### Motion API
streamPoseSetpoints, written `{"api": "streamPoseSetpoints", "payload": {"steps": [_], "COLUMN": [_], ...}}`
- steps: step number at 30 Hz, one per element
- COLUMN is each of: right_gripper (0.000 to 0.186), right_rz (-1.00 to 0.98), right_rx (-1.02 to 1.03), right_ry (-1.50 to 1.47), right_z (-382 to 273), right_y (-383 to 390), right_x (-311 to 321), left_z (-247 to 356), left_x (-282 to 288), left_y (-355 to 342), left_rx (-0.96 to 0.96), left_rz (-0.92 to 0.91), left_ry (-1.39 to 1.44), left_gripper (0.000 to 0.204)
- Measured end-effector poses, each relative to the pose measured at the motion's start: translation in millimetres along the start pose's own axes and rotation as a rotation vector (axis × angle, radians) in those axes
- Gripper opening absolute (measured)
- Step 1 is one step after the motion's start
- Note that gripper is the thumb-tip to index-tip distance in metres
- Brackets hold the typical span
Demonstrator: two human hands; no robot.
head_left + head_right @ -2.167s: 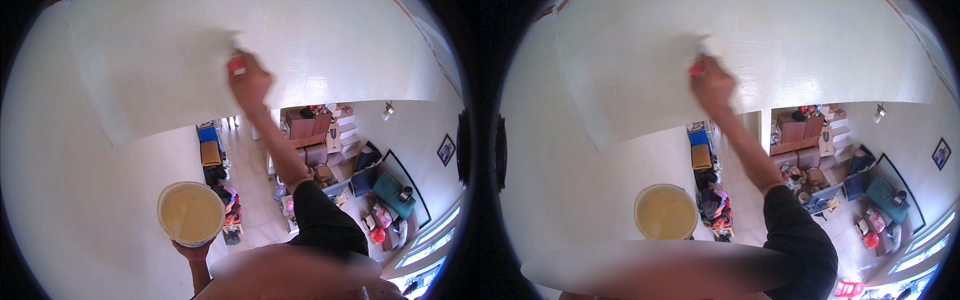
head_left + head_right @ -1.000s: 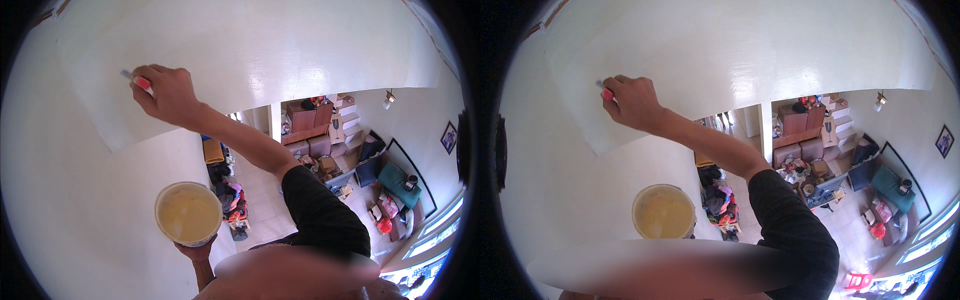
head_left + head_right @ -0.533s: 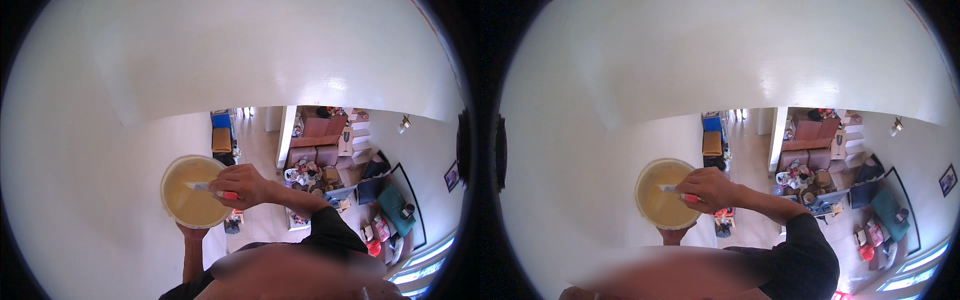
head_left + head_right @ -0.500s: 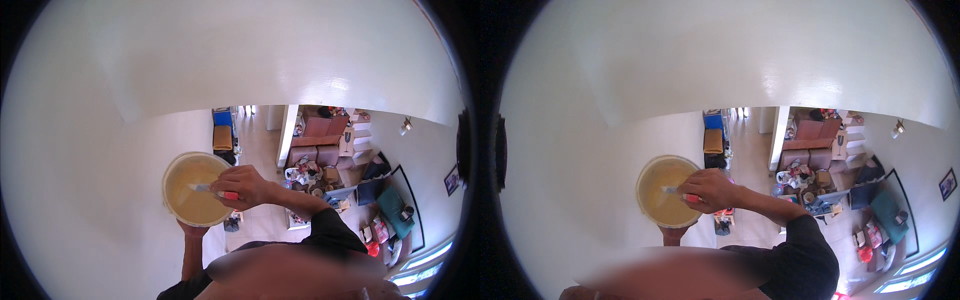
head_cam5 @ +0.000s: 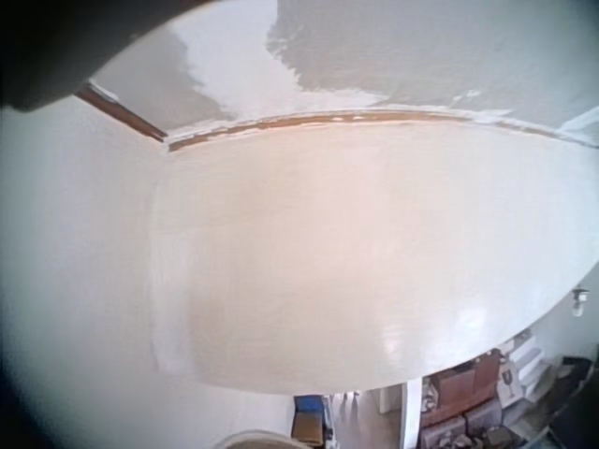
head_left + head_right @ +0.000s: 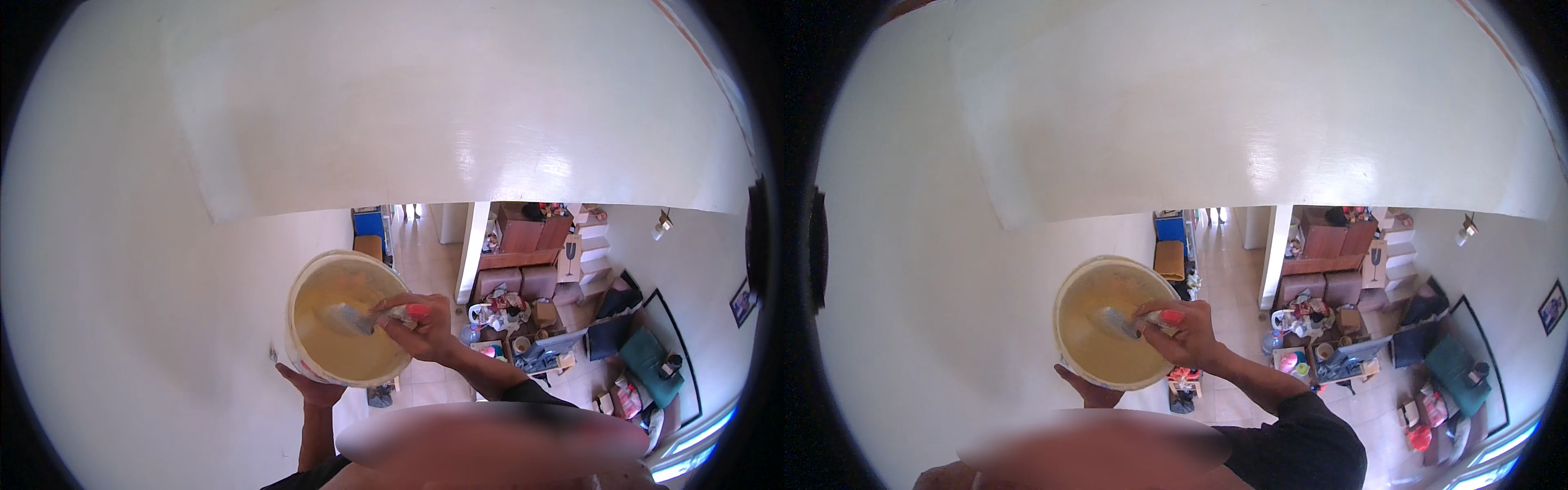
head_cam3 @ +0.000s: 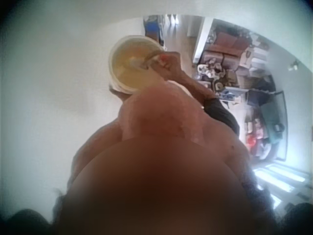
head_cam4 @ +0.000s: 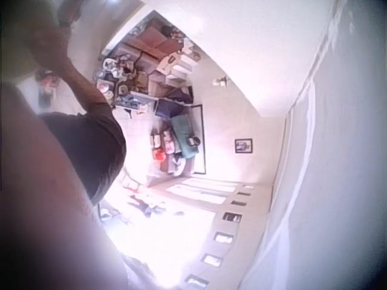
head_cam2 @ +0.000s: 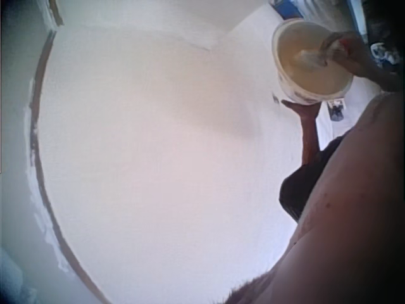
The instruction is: The person paints a white ceiling using a paintbrush and a bucket of paint. They repeatedly dip the brush into the bucket and apply paint to the ceiling surface in a repetitive motion.
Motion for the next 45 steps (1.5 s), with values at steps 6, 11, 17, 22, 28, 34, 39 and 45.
{"api": "streamPoseSetpoints", "payload": {"steps": [6, 11, 17, 22, 28, 34, 39, 45], "right_gripper": [0.019, 0.021, 0.032, 0.033, 0.026, 0.030, 0.034, 0.031], "right_rz": [0.163, 0.058, -0.138, -0.305, -0.556, -0.721, -0.840, -0.612], "right_rx": [-0.131, -0.151, 0.105, 0.211, 0.285, 0.078, -0.076, -0.043], "right_ry": [-0.029, 0.012, 0.229, 0.296, 0.298, 0.421, 0.313, 0.136], "right_z": [-7, -10, -18, -28, -5, 51, 55, 45], "right_y": [6, 4, -32, -70, -73, -49, -29, -38], "right_x": [-4, -14, 3, -1, -42, -83, -95, -61], "left_z": [-7, 16, 26, 39, 43, 22, -2, -25], "left_x": [0, -6, -11, -25, -29, -7, -9, -7], "left_y": [-7, -23, -37, -49, -52, -39, -37, -33], "left_rx": [-0.262, -0.213, -0.091, 0.007, 0.037, -0.015, 0.105, 0.184], "left_rz": [0.148, 0.162, 0.001, -0.430, -0.400, 0.156, -0.018, -0.013], "left_ry": [0.031, 0.105, 0.255, 0.607, 0.616, -0.063, 0.180, 0.277], "left_gripper": [0.109, 0.092, 0.087, 0.085, 0.084, 0.085, 0.090, 0.095]}}
Point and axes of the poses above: each hand's wrist, its own y-axis away from the middle knuckle, its own x-axis out of the back of the hand, z = x × y, the point moved 8 cm from there along -y, towards the middle knuckle, and after that the axes turned 8 degrees about x, right-handed, at the moved point
